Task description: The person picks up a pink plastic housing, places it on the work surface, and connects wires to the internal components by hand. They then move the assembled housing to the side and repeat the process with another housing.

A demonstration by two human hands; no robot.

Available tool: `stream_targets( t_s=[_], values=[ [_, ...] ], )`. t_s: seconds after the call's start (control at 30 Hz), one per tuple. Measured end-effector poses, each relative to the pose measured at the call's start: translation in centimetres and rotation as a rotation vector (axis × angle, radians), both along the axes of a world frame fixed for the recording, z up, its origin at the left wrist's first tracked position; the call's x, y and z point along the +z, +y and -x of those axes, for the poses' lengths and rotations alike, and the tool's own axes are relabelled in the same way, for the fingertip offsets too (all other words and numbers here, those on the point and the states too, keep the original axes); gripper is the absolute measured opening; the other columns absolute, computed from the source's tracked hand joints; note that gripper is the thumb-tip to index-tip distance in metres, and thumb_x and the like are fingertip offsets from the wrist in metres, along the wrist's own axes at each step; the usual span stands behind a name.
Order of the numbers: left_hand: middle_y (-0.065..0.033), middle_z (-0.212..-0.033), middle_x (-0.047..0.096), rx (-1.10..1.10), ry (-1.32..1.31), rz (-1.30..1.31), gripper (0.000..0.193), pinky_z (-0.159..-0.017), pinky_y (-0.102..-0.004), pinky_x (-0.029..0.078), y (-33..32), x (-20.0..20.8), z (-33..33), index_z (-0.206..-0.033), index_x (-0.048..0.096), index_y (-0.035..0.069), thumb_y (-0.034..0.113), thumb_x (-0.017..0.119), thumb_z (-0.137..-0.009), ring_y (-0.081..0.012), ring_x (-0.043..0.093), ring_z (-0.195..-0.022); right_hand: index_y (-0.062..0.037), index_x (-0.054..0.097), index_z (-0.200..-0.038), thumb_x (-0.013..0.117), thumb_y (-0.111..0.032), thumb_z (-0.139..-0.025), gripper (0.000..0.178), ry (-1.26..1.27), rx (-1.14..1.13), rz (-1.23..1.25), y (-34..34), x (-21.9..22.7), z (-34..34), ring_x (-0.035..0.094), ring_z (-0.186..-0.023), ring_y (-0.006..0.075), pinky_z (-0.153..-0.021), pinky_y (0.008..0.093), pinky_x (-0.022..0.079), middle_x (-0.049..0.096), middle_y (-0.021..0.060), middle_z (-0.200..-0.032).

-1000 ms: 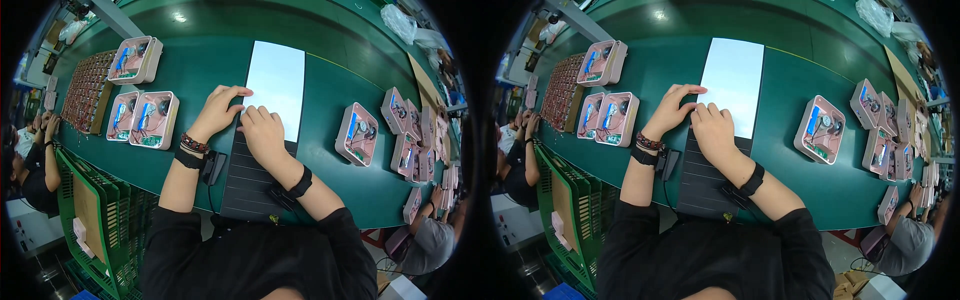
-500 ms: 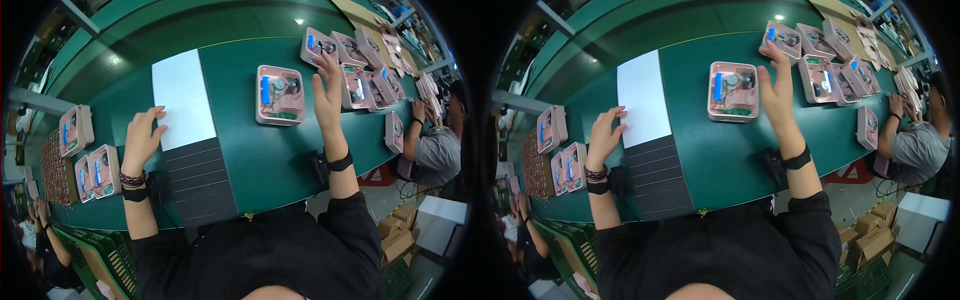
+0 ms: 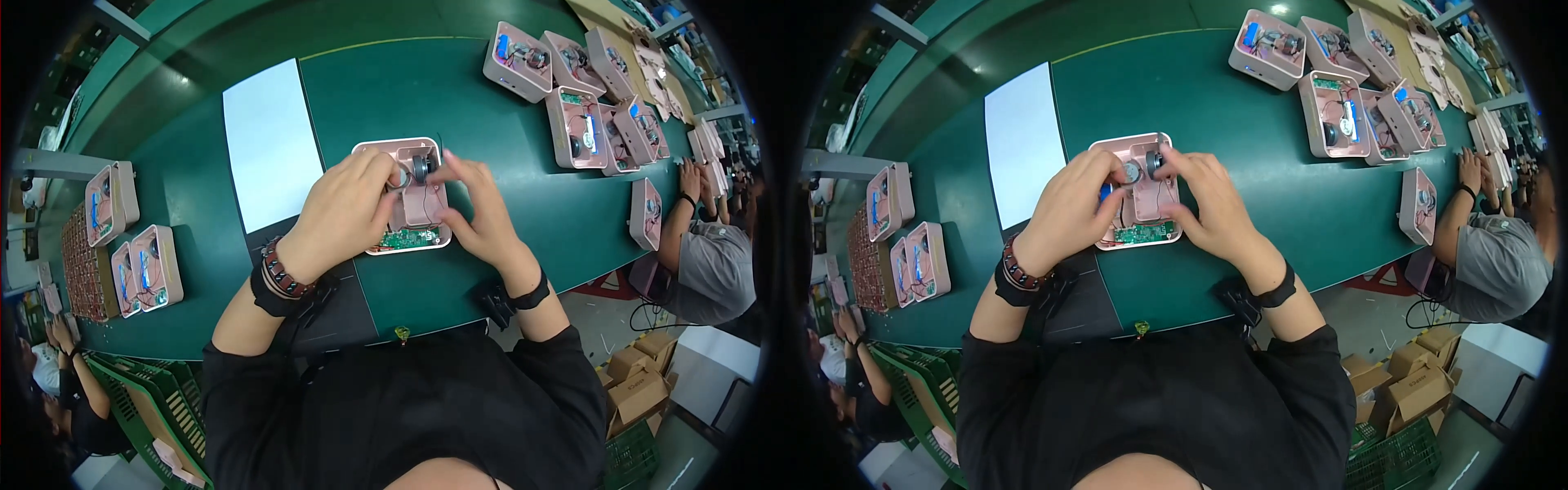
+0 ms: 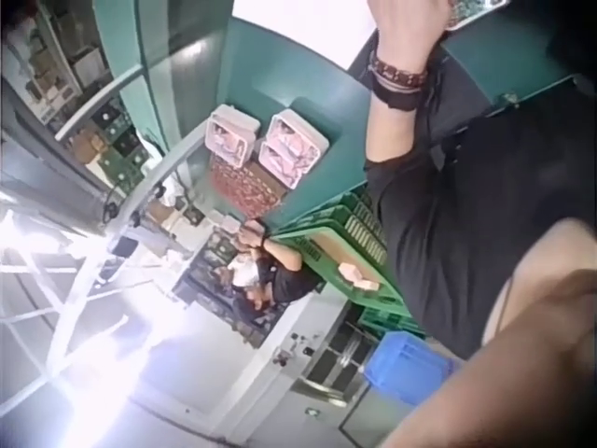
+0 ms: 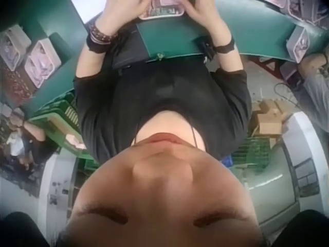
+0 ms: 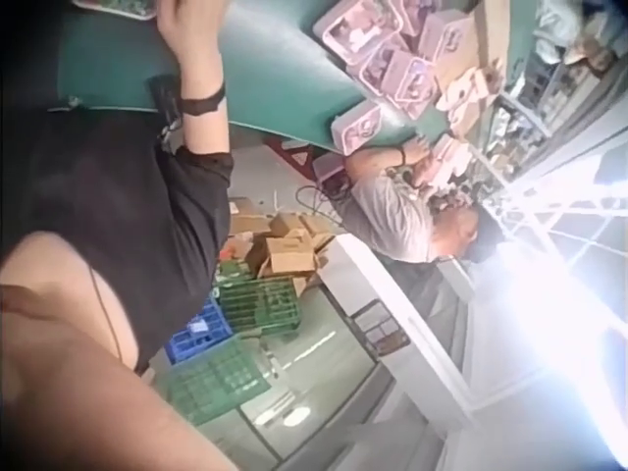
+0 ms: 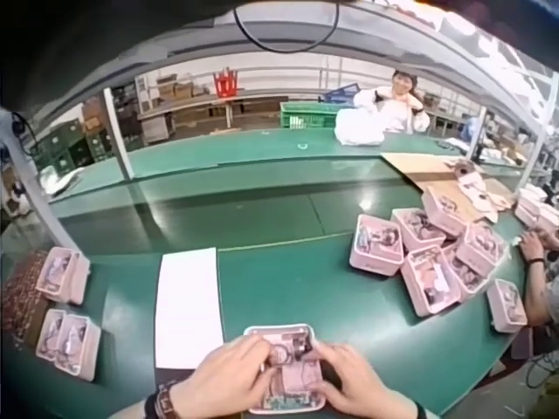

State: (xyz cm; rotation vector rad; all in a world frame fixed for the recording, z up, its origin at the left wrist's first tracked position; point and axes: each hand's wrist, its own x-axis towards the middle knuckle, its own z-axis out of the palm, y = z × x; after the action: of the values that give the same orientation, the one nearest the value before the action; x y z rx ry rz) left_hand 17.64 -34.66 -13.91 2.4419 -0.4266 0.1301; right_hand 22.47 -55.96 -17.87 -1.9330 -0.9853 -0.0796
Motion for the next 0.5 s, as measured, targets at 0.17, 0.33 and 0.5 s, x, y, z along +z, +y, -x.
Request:
stream_targets(
  t_s=[0.17, 0.33, 0.5],
  values=[
    [-0.0041, -0.087, 0.057, -0.131, -0.265, -0.048, 0.015, -0.075, -0.0347, 0.042, 0.8, -1.3, 0.5, -0.084, 0.056, 0.008, 0.004, 0.065, -0.072, -0.0221, 0.055, -0.091, -0.0103, 0.037, -0.143, 0.074, -0.007, -0.074, 0.078, -0.092, 0.188, 0.147, -0.1, 1.9, -0.2, 0.058, -0.091, 0.0216, -0.095, 0.0382, 0.037, 0.066, 0.0021, -0.093],
    [-0.0012, -0.085, 0.059, -0.028, -0.263, -0.132, 0.014, -0.08, -0.0353, 0.038, 0.7, -0.8, 1.5, -0.087, 0.059, 0.01, 0.007, 0.065, -0.074, -0.0191, 0.055, -0.091, -0.0099, 0.04, -0.14, 0.073, -0.006, -0.074, 0.074, -0.015, 0.203, 0.154, 0.9, 1.6, -0.3, 0.06, -0.076, 0.0157, -0.091, 0.0361, 0.037, 0.065, -0.0019, -0.079],
    [0.0015, -0.082, 0.061, 0.054, -0.157, 0.015, 0.013, -0.083, -0.036, 0.034, -0.1, -0.5, 2.5, -0.089, 0.061, 0.012, 0.01, 0.066, -0.078, -0.0167, 0.056, -0.089, -0.0101, 0.043, -0.138, 0.072, -0.004, -0.076, 0.069, 0.054, 0.179, 0.054, 2.5, 1.1, 0.2, 0.06, -0.073, 0.0143, -0.091, 0.0375, 0.035, 0.063, -0.0017, -0.076]
  ],
)
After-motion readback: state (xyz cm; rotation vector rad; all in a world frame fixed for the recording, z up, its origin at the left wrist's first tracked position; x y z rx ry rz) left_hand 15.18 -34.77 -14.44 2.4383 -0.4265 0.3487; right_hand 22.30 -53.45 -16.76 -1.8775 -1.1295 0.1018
